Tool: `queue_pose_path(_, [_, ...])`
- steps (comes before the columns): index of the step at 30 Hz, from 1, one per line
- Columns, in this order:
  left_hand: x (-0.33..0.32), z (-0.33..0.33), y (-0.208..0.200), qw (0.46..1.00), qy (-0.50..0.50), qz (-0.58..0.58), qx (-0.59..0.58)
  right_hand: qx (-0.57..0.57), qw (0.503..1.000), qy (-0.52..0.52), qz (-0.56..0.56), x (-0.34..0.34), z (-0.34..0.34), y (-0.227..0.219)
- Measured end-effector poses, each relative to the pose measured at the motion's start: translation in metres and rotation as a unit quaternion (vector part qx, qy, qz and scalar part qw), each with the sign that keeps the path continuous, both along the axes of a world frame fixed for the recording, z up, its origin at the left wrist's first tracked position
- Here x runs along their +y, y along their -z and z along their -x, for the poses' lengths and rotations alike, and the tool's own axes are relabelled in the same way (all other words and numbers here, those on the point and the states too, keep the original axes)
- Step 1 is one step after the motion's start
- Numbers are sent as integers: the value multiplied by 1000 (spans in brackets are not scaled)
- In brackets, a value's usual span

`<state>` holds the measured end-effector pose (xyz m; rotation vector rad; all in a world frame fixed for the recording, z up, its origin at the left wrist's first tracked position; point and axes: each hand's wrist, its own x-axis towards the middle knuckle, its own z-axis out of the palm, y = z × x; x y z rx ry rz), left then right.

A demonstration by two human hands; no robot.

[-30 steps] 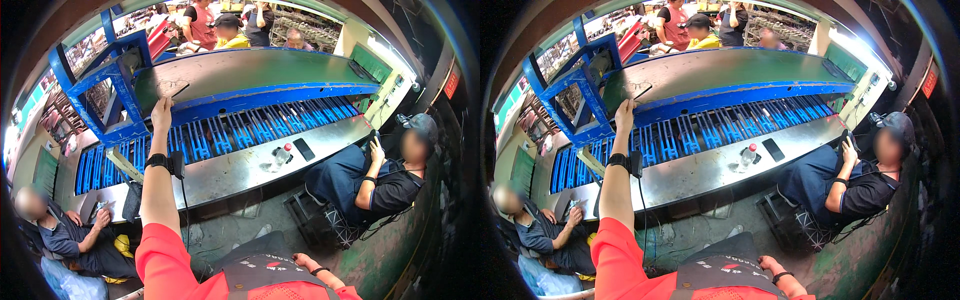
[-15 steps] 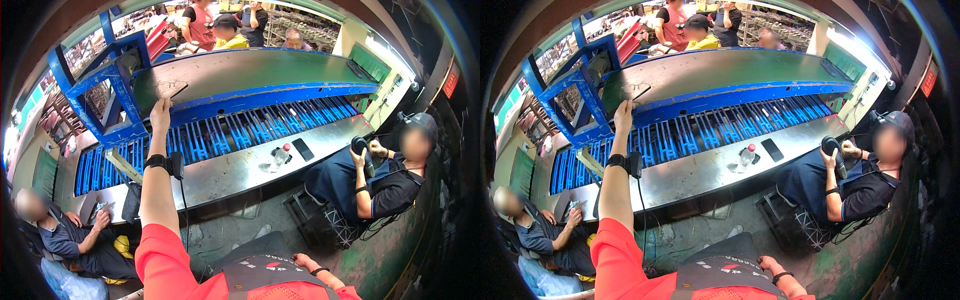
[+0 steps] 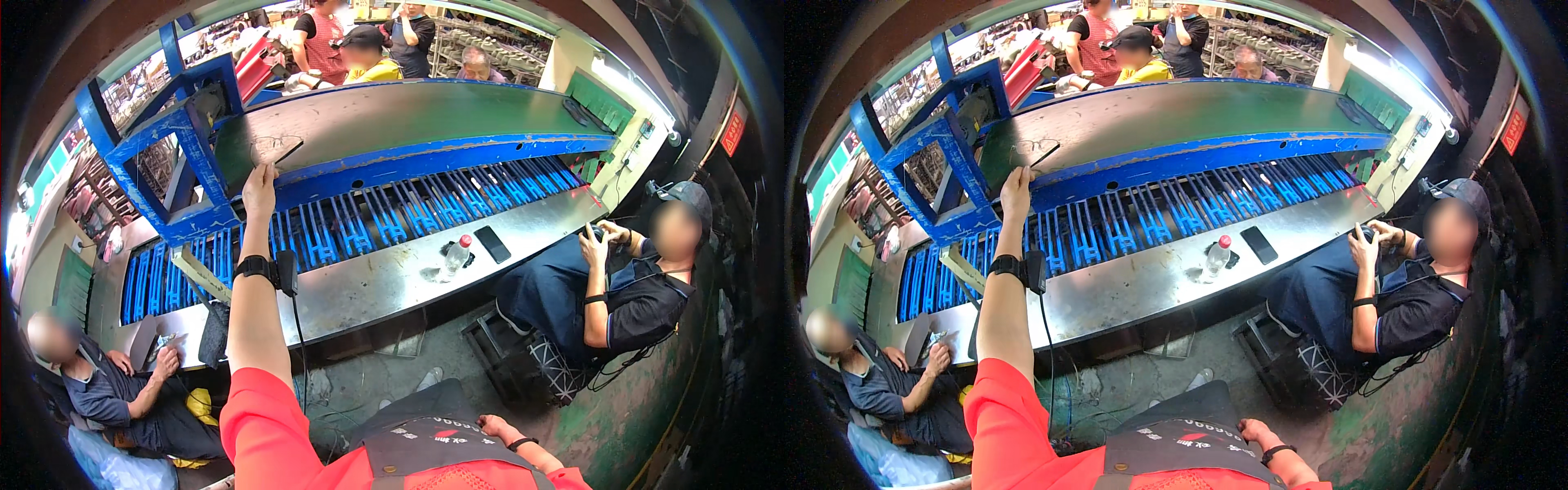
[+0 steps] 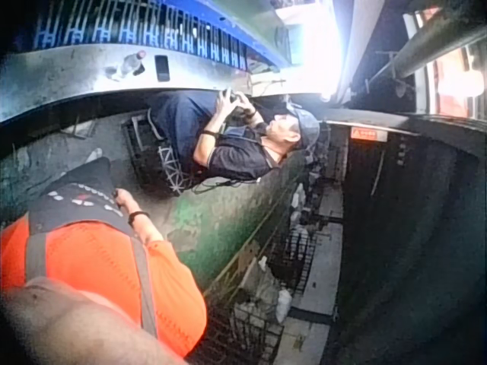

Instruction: Operating a conveyor belt system in a shoe factory to move shoe components.

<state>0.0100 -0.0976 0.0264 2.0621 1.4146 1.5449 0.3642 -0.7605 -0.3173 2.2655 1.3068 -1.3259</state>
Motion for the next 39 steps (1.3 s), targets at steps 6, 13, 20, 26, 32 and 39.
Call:
queue_pose_path(6, [-4, -1, -2, 1000, 5, -7, -4, 10, 1000, 11, 17, 0, 2, -3])
queue_pose_path(13, [2, 0, 2, 1000, 13, -19, -11, 10, 999, 16, 27, -2, 3, 1])
queue_pose_path(20, [5, 0, 3, 1000, 13, -17, -17, 9, 999, 29, 22, 1, 5, -4])
queue_pose_path(26, [1, 0, 0, 1000, 18, -19, -14, 5, 999, 24, 22, 0, 8, -6])
queue_pose_path(32, [3, -1, 4, 1000, 20, -4, -9, 7, 1000, 8, 18, -8, 11, -3])
queue_pose_path(39, [27, 9, 10, 999, 35, -19, 9, -4, 1000, 12, -29, -13, 9, 2])
